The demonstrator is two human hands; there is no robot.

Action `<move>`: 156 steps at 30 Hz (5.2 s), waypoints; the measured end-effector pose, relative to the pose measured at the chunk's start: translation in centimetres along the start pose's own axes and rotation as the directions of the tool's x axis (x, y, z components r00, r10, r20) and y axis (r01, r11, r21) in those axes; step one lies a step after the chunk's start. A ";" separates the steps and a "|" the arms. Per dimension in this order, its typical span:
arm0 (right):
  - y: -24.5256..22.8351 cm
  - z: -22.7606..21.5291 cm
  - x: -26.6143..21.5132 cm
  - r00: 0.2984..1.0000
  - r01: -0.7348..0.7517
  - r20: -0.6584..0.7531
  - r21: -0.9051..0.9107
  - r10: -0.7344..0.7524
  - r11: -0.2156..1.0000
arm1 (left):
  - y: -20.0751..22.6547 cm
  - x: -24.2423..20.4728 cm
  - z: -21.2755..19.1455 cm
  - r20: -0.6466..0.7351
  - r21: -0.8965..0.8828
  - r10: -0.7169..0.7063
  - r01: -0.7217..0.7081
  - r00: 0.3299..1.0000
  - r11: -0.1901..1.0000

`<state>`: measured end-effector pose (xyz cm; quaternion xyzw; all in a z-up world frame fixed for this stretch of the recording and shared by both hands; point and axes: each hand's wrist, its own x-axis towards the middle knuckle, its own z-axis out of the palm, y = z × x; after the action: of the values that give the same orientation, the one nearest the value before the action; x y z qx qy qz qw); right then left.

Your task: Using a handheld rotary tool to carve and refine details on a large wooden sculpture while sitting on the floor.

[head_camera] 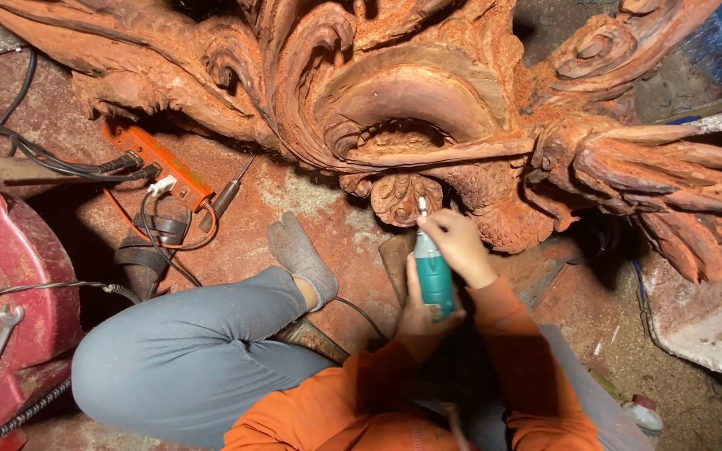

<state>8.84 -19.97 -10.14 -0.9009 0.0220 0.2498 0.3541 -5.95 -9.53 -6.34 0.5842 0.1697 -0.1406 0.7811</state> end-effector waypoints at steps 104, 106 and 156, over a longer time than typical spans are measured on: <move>-5.9 -0.9 1.8 0.967 -0.249 0.077 0.099 0.242 0.964 | 6.5 3.1 -1.7 0.015 -0.373 -0.135 0.131 0.991 0.919; -6.2 -0.8 1.5 0.968 -0.248 0.078 0.111 0.240 0.962 | 6.7 3.0 -1.8 0.013 -0.343 -0.142 0.138 0.990 0.929; -10.5 -1.1 0.2 0.973 -0.229 0.060 0.098 0.224 0.969 | 7.8 2.2 -3.0 0.093 -0.226 -0.252 0.267 0.963 0.937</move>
<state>11.80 -12.78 -2.95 -0.8666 0.1291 0.3088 0.3701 -0.95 -4.53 -1.31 0.4549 0.2362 -0.2393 0.8247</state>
